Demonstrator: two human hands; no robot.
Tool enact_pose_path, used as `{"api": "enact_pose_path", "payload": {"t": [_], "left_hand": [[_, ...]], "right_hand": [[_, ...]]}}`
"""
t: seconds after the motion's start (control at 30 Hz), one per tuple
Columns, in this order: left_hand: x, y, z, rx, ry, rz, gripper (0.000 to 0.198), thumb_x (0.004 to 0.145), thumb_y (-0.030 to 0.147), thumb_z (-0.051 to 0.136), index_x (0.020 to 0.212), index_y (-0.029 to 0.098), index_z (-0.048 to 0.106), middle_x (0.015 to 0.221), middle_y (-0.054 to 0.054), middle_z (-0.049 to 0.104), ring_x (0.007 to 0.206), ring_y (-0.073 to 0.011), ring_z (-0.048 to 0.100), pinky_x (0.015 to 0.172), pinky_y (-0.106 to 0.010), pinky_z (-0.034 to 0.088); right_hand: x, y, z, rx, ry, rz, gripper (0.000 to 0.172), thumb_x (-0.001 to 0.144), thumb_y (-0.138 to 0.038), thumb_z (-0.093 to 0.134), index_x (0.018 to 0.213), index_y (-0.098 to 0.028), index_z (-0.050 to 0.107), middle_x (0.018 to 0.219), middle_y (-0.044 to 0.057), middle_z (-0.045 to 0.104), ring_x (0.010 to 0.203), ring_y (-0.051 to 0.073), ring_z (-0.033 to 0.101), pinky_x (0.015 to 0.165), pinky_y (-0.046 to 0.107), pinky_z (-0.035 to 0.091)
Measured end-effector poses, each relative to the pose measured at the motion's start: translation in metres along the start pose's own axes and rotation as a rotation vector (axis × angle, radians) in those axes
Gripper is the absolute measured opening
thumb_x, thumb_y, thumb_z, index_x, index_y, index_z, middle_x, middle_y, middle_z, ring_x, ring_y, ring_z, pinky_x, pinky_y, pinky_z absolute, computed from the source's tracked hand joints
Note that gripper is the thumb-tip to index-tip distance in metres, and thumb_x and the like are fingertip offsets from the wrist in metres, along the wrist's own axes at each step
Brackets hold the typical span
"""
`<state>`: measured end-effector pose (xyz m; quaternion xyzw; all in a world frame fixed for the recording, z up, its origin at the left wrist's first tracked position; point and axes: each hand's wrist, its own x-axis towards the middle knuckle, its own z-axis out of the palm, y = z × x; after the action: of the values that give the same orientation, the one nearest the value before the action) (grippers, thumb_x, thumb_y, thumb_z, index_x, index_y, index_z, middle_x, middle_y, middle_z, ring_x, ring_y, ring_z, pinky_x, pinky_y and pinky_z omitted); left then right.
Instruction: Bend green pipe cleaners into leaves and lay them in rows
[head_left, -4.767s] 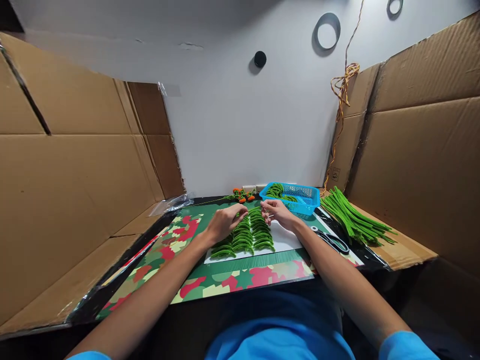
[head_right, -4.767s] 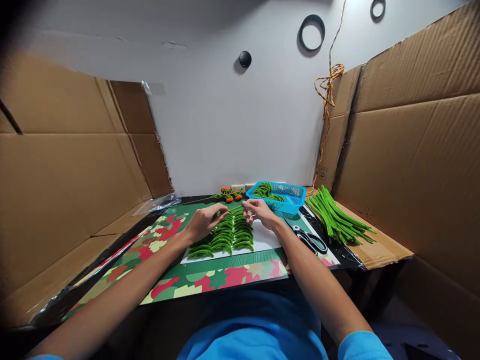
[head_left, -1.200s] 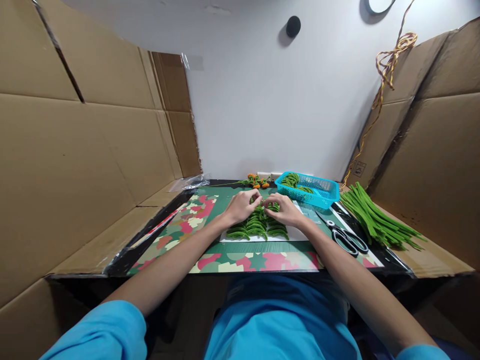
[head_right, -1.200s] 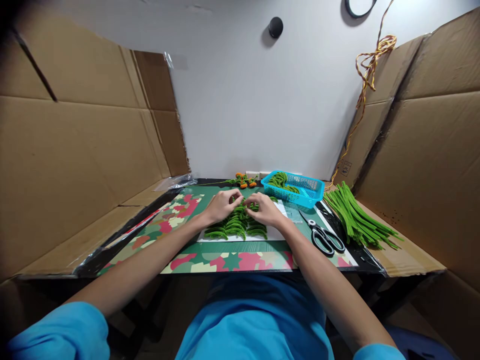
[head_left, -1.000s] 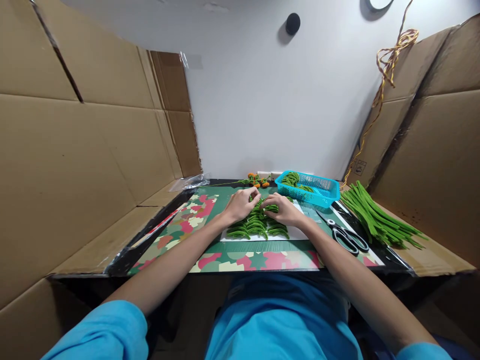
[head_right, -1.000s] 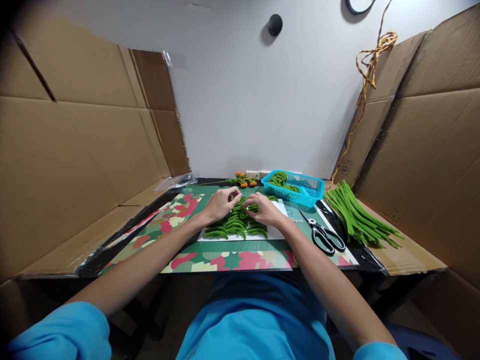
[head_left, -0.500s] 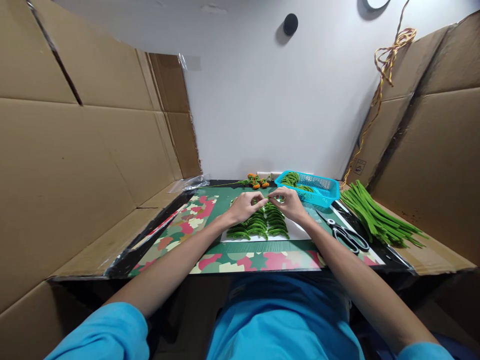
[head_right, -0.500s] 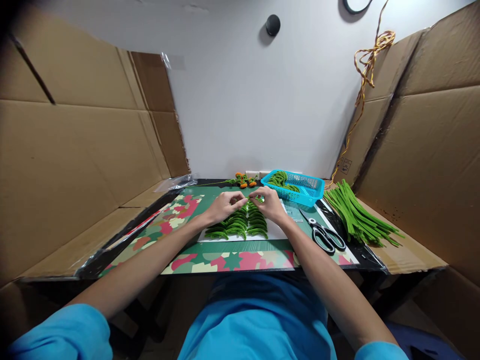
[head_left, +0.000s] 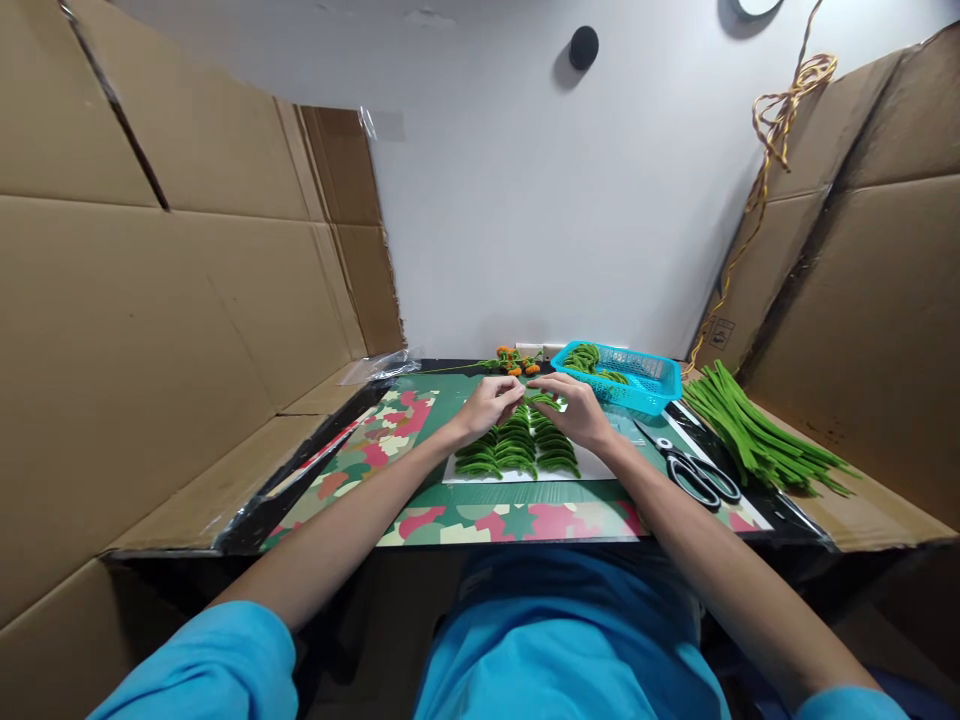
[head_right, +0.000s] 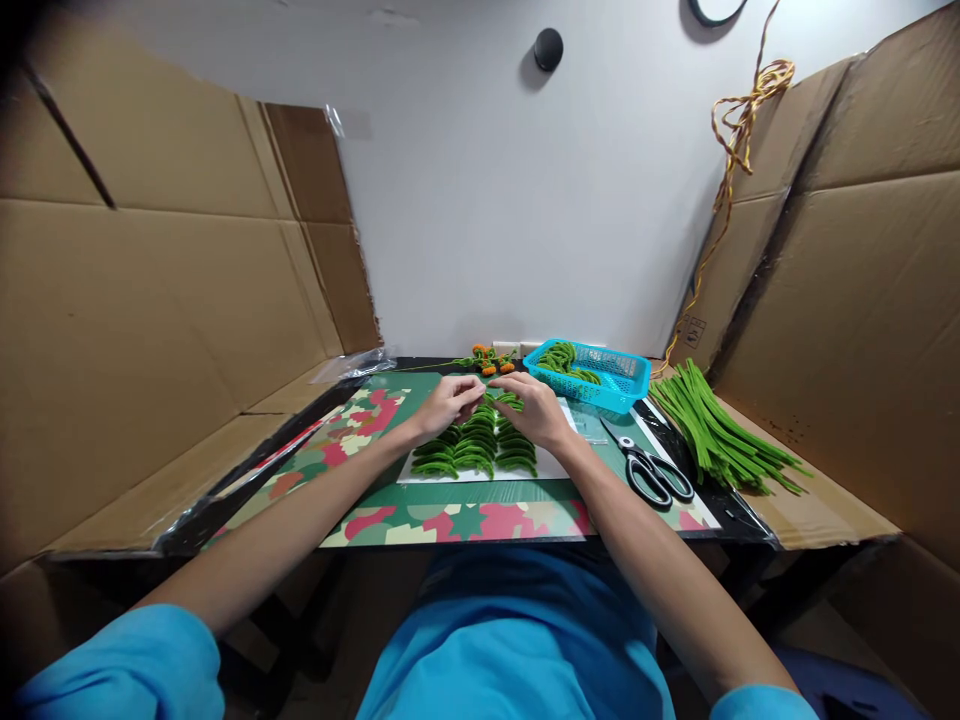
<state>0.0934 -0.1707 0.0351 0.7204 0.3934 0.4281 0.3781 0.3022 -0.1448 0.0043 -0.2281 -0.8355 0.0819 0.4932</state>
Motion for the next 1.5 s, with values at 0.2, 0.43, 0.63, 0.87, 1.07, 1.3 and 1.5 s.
{"api": "enact_pose_path", "payload": {"t": [0.2,0.43,0.63,0.87,1.07,1.3,1.5], "left_hand": [[0.0006,-0.0011,0.0014,-0.044,-0.012,-0.020,0.045,0.088,0.060,0.067,0.075,0.019,0.055,0.059,0.004,0.050,0.044,-0.0077,0.043,0.041,-0.022,0.033],[-0.0008,0.0041,0.0019,-0.070,-0.030,-0.021,0.045,0.089,0.059,0.068,0.075,0.017,0.057,0.060,0.004,0.052,0.043,-0.0070,0.043,0.041,-0.022,0.031],[-0.0018,0.0049,0.0024,-0.071,-0.040,-0.018,0.044,0.089,0.056,0.069,0.075,0.016,0.059,0.059,0.004,0.052,0.042,-0.0069,0.043,0.041,-0.022,0.032],[0.0013,-0.0002,0.0037,-0.062,0.019,0.021,0.041,0.086,0.052,0.077,0.102,0.016,0.063,0.073,0.004,0.061,0.043,-0.0065,0.050,0.040,-0.020,0.037],[0.0014,-0.0010,0.0031,-0.030,0.100,0.101,0.050,0.080,0.053,0.085,0.107,0.015,0.069,0.095,-0.006,0.075,0.051,-0.0105,0.064,0.037,-0.018,0.039],[0.0044,-0.0027,0.0022,-0.103,0.163,0.180,0.052,0.069,0.056,0.093,0.092,0.012,0.078,0.086,-0.009,0.079,0.046,-0.0093,0.059,0.043,-0.024,0.054],[0.0035,-0.0037,0.0017,-0.111,0.186,0.155,0.052,0.067,0.056,0.093,0.091,0.011,0.084,0.079,-0.009,0.079,0.042,-0.0087,0.056,0.038,-0.021,0.047]], "right_hand": [[-0.0009,-0.0004,0.0000,-0.006,0.009,0.047,0.028,0.097,-0.038,0.071,0.120,-0.024,0.078,0.110,0.009,0.078,0.083,0.022,0.071,0.075,0.033,0.056],[0.0014,-0.0066,-0.0003,0.021,0.044,0.071,0.024,0.100,-0.039,0.065,0.110,-0.022,0.079,0.099,0.009,0.077,0.080,0.021,0.071,0.068,0.031,0.055],[0.0005,-0.0044,0.0000,0.033,0.048,0.078,0.023,0.101,-0.038,0.063,0.107,-0.023,0.079,0.096,0.009,0.076,0.077,0.021,0.070,0.067,0.031,0.057],[0.0003,0.0014,0.0025,0.088,0.077,0.077,0.021,0.098,-0.038,0.068,0.106,-0.023,0.080,0.096,0.008,0.077,0.077,0.021,0.071,0.065,0.030,0.057],[0.0015,-0.0029,0.0010,0.174,0.129,0.115,0.024,0.094,-0.042,0.073,0.102,-0.021,0.079,0.095,0.008,0.078,0.075,0.020,0.072,0.063,0.029,0.057],[0.0028,-0.0085,-0.0003,0.358,0.121,0.224,0.033,0.088,-0.049,0.080,0.101,-0.018,0.079,0.089,0.009,0.080,0.074,0.022,0.076,0.057,0.029,0.059],[0.0029,-0.0073,0.0005,0.570,0.079,0.327,0.033,0.083,-0.046,0.085,0.097,-0.017,0.080,0.085,0.008,0.079,0.068,0.023,0.077,0.054,0.031,0.064]]}}
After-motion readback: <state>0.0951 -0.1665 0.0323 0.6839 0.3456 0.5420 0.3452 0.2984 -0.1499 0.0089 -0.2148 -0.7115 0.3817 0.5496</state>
